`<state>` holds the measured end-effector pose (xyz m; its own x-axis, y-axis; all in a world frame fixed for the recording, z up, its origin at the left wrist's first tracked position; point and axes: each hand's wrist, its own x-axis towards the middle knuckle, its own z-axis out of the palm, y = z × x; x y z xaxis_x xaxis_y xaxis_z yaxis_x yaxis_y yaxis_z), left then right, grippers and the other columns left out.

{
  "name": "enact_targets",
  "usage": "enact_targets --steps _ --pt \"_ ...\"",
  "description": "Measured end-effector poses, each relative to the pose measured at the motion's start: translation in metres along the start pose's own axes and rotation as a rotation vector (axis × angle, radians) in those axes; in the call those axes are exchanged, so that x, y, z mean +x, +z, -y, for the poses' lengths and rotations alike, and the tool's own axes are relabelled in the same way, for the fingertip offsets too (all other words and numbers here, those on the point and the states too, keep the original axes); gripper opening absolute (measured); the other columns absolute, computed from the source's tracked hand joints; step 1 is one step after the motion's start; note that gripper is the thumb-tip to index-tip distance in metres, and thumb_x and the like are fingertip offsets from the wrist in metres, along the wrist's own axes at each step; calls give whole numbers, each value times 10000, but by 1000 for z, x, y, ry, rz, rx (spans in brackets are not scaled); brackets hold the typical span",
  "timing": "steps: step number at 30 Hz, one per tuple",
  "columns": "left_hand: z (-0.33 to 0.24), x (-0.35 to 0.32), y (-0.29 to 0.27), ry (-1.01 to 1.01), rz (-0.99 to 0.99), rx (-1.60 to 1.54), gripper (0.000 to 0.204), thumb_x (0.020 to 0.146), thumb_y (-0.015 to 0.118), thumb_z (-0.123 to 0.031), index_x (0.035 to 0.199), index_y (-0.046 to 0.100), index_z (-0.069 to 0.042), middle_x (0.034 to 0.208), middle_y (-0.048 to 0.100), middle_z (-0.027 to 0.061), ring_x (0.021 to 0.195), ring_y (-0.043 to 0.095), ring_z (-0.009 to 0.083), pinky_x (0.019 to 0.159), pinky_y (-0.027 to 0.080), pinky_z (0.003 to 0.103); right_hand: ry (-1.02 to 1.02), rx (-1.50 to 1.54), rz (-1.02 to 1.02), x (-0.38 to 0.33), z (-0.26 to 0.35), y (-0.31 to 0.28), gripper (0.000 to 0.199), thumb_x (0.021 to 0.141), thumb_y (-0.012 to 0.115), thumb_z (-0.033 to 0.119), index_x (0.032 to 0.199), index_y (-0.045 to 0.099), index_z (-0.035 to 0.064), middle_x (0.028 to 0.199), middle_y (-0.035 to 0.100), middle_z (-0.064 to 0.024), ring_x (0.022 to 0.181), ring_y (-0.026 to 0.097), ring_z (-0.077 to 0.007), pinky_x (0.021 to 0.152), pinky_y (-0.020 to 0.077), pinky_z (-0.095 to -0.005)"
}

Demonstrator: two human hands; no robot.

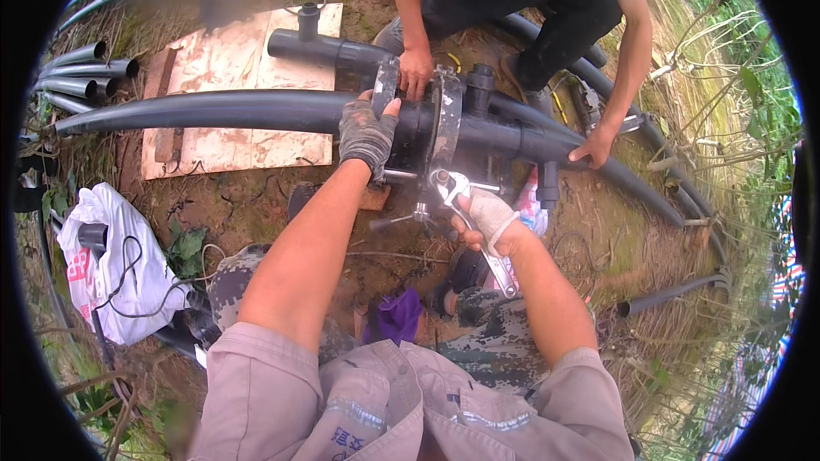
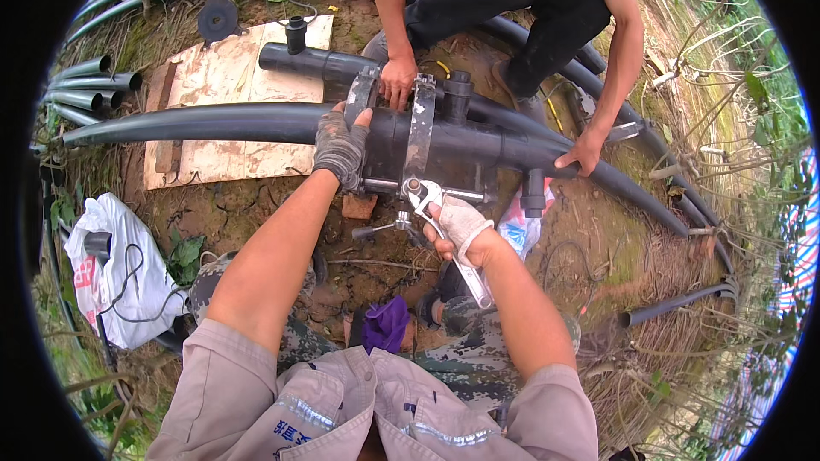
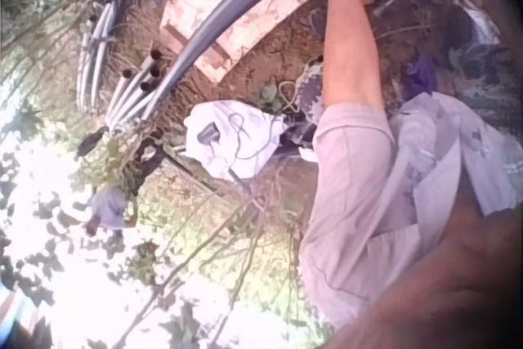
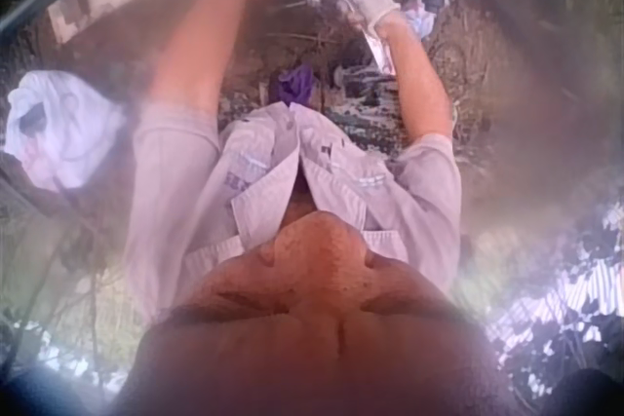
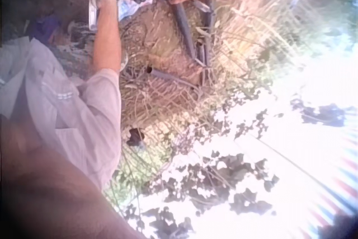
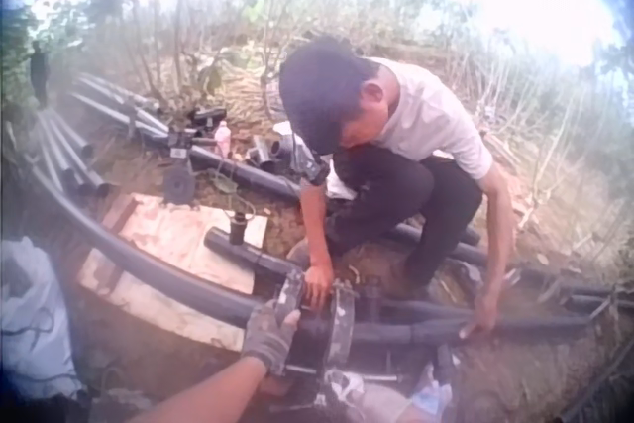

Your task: The person kneels on the ground and uses a wrench to tighten bolts on a metal pipe coupling. A coworker assists by holding the pipes steady and later places a motor-like device onto the assembly. The person continues to tighten the bolts while the coworker adjusts the device.

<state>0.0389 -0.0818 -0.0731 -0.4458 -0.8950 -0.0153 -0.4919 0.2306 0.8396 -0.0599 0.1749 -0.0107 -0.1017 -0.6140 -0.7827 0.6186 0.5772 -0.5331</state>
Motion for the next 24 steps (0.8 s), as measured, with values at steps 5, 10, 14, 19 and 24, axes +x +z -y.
enact_targets --steps 5,10,14,19,24 --pt "-3 -5 -8 0 -1 3 574 894 719 -464 1284 624 -53 1154 658 250 1111 636 417 987 498 487 20 -52 3 10 6 0 183 1039 591 334 1102 528 174 712 579 -55 410 417 -107 350 337 -259" --pt "-6 -9 -2 -16 -19 11 559 903 707 -464 1268 613 -52 1157 638 244 1145 606 415 1024 470 482 -76 95 -233 13 -26 33 188 1047 564 372 1075 508 194 676 538 -35 407 384 -112 359 292 -273" --pt "-6 -7 5 42 -62 79 594 927 682 -482 1306 591 -35 1192 625 260 1156 602 417 1030 467 483 -474 739 -490 62 -70 128 240 1069 500 414 995 425 197 657 503 -36 414 408 -177 393 314 -333" --pt "13 2 0 -40 31 12 629 931 680 -503 1334 583 -30 1237 620 278 1166 605 430 1022 471 487 -299 617 -350 42 -84 113 218 1084 466 417 1055 427 204 707 528 -39 447 449 -168 409 373 -325" --pt "15 7 4 6 23 20 620 925 686 -503 1318 594 -33 1214 635 269 1145 621 429 998 489 491 -189 283 -202 9 -50 51 199 1078 495 379 1063 478 181 669 537 -47 434 452 -172 415 390 -321"
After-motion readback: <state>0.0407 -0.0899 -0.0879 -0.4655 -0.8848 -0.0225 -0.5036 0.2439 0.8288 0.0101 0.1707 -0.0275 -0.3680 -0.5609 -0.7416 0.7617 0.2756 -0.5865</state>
